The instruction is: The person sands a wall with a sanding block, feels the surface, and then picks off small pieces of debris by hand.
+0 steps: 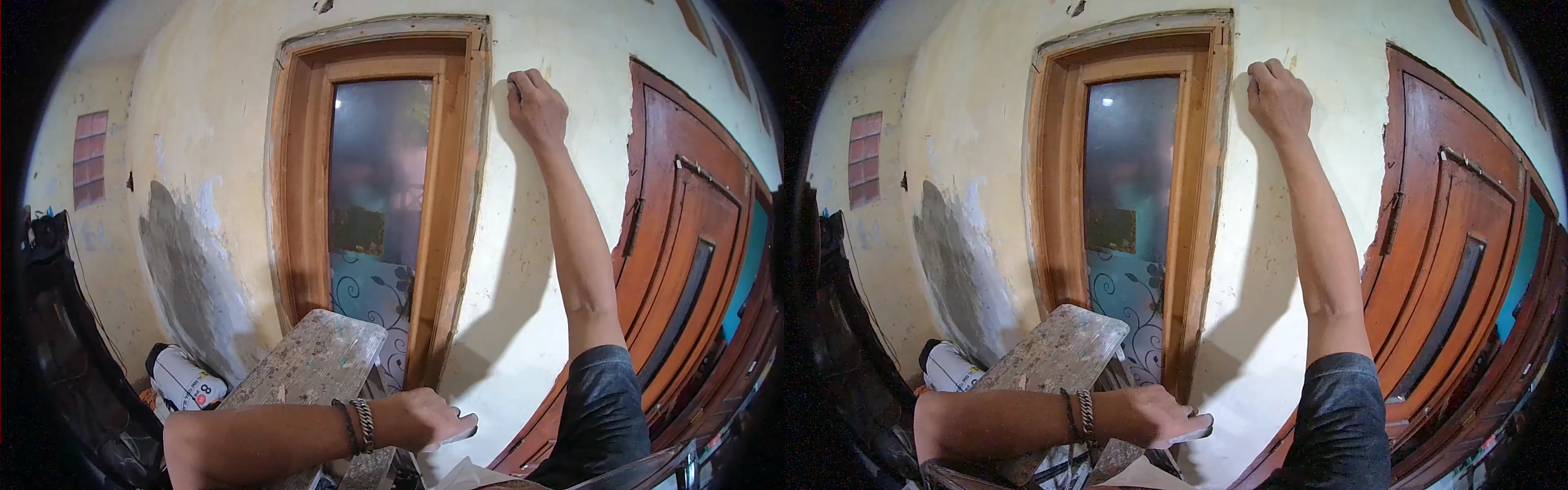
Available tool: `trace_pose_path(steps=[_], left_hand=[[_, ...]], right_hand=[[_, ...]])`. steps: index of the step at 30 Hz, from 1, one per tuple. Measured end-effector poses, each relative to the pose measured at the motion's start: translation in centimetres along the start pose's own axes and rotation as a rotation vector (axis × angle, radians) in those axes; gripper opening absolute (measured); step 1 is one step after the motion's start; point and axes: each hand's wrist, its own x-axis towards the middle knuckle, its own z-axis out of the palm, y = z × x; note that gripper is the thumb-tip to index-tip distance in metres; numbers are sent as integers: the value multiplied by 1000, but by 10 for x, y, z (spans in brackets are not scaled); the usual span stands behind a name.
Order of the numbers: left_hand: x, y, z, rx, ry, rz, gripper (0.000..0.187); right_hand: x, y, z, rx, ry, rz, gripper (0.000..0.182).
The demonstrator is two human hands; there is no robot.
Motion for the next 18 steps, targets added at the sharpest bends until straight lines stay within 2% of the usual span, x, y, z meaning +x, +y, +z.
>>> trace_pose_path(steps=[7,16,18], left_hand=[[-2,1,3,-1,34,17,24],[9,7,-14,7,-259,-71,35],[11,6,-15,-33,-313,-87,39]], right_hand=[[1,-1,1,-52,-9,-26,4],[0,-2,-1,-86,-53,-7,5],[0,3,-1,178,54,124,11]])
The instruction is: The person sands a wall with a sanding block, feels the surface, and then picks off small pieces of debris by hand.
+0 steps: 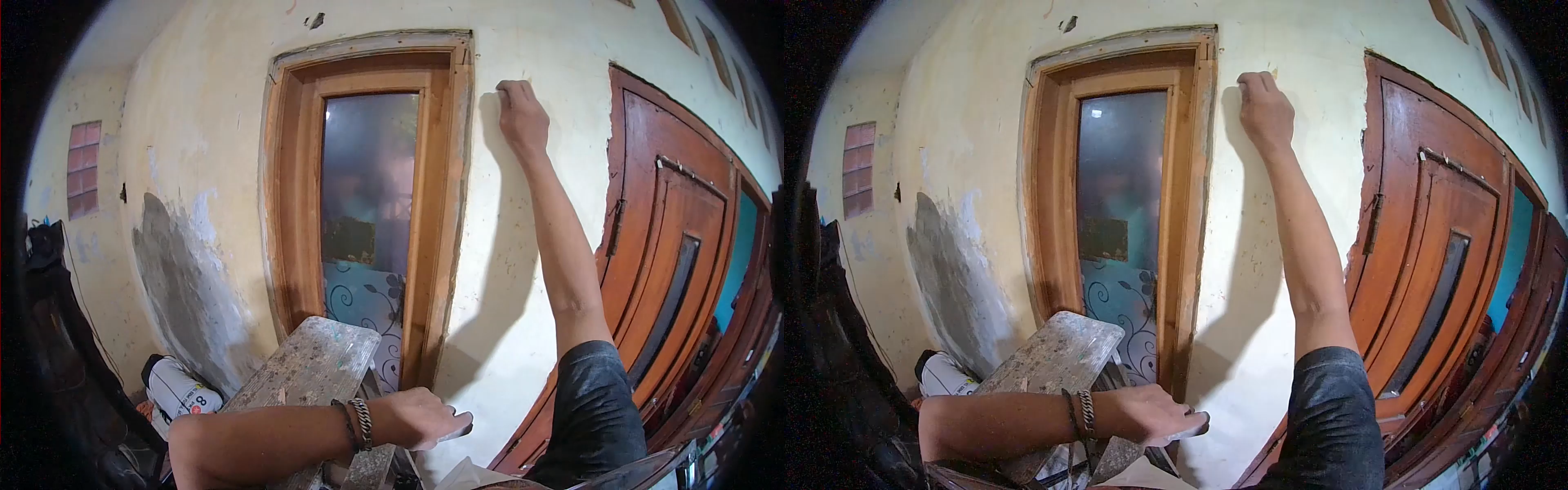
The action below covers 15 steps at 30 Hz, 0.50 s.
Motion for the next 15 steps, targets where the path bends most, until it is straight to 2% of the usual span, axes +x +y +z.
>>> trace_pose_path(steps=[4,6,9,15], left_hand=[[-2,-3,-2,4,6,22,42],[-2,-2,-2,-1,10,27,42],[-2,-2,-1,28,8,20,42],[-3,-5,3,32,-8,-2,45]], right_hand=[[1,11,-3,198,54,116,21],[-2,11,-5,118,-81,50,29],[-4,10,-7,43,-127,-25,30],[-10,6,-6,-138,-74,-200,30]])
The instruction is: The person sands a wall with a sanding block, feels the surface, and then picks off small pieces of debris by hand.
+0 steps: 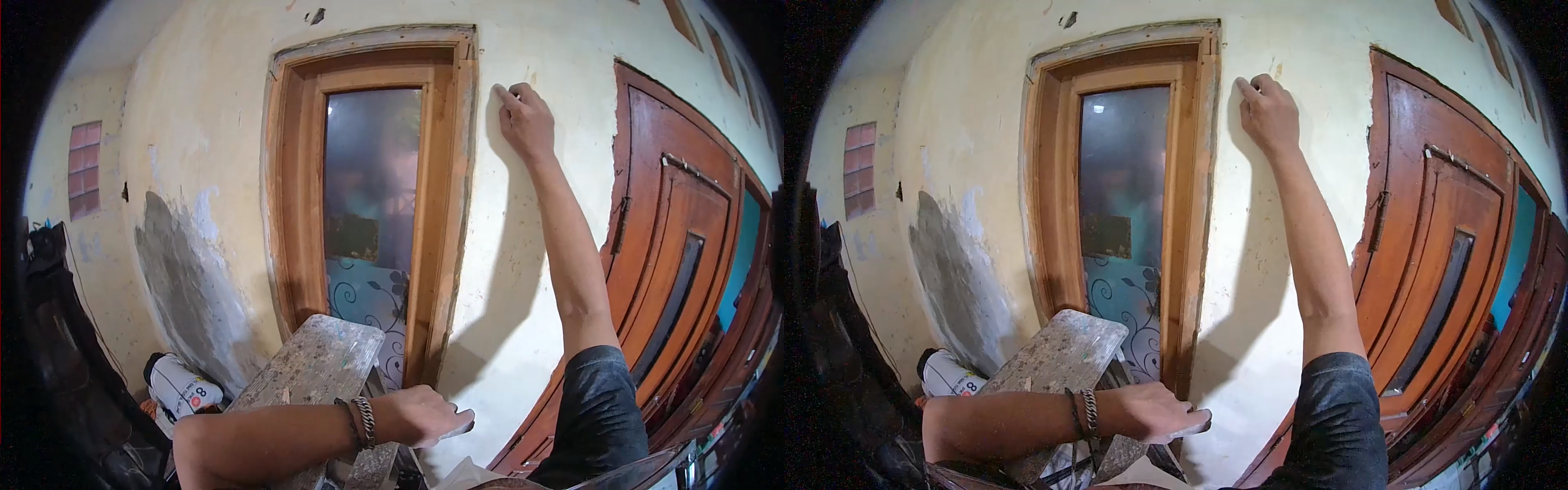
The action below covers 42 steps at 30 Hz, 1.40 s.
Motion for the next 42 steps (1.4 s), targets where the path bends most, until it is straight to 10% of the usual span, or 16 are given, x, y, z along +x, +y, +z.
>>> trace_pose_path(steps=[16,18,36,42], left_hand=[[-5,0,12,147,204,55,46],[-9,-1,16,225,515,153,45],[-5,4,0,22,120,28,36],[-9,1,10,37,387,140,39]], right_hand=[[6,1,2,-12,-53,74,13],[6,1,3,-14,1,40,10],[18,16,-2,28,-195,-45,12],[16,18,3,74,-74,84,21]])
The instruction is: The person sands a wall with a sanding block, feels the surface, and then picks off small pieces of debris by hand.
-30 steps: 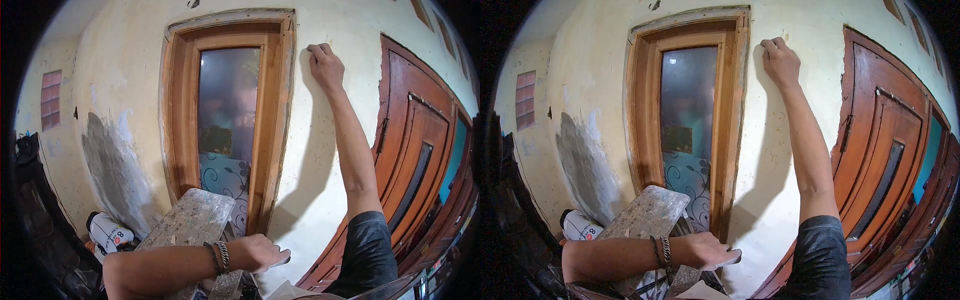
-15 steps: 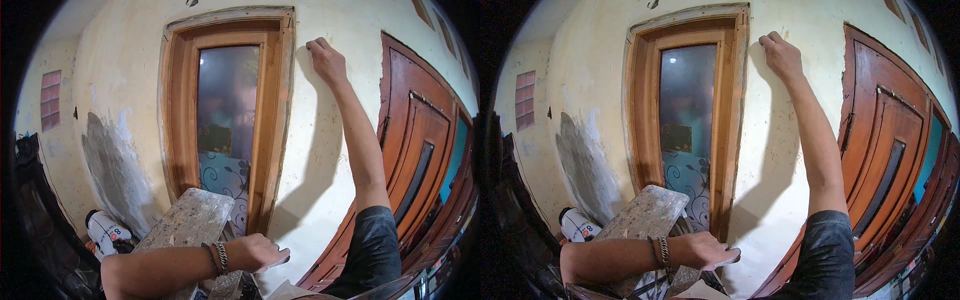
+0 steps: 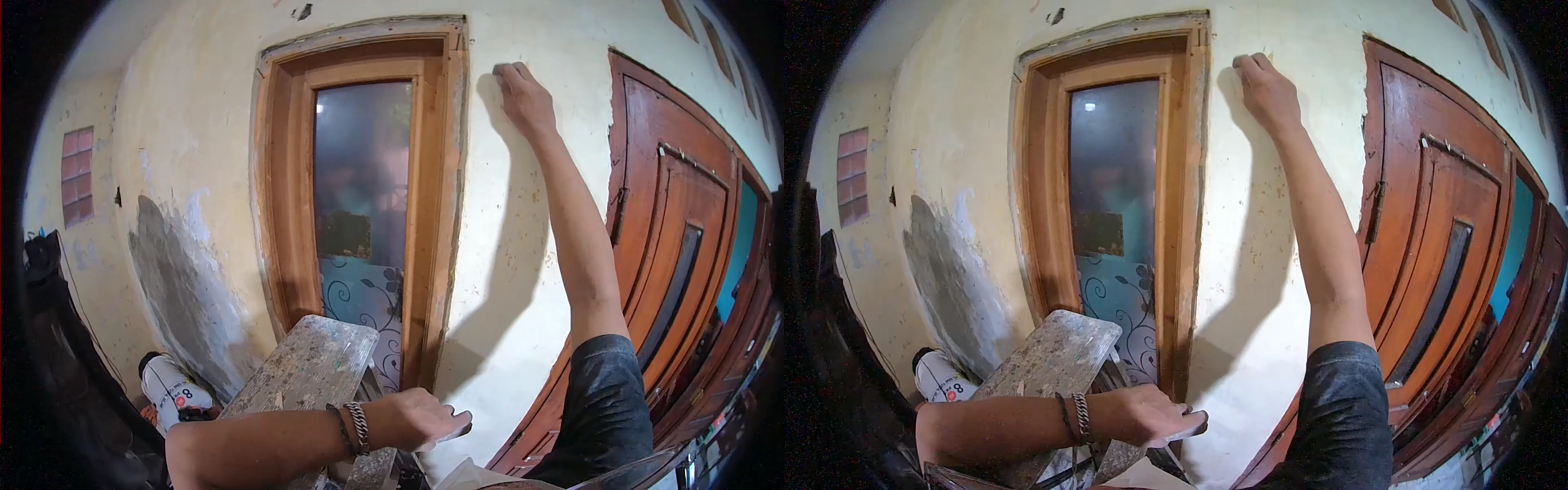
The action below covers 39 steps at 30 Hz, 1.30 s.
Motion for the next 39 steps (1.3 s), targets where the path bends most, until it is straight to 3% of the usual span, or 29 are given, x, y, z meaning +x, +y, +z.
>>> trace_pose_path(steps=[9,28,34,39], left_hand=[[-1,-5,10,33,42,-5,38],[2,-4,7,-11,33,-46,23],[0,-4,6,-20,12,-56,29],[-2,-5,9,51,113,26,41]], right_hand=[[-12,1,-9,34,-50,-139,27],[-6,-5,-5,-86,-73,-75,16],[-7,-5,-5,-88,-36,-117,16],[-6,-9,-9,30,-65,76,13]])
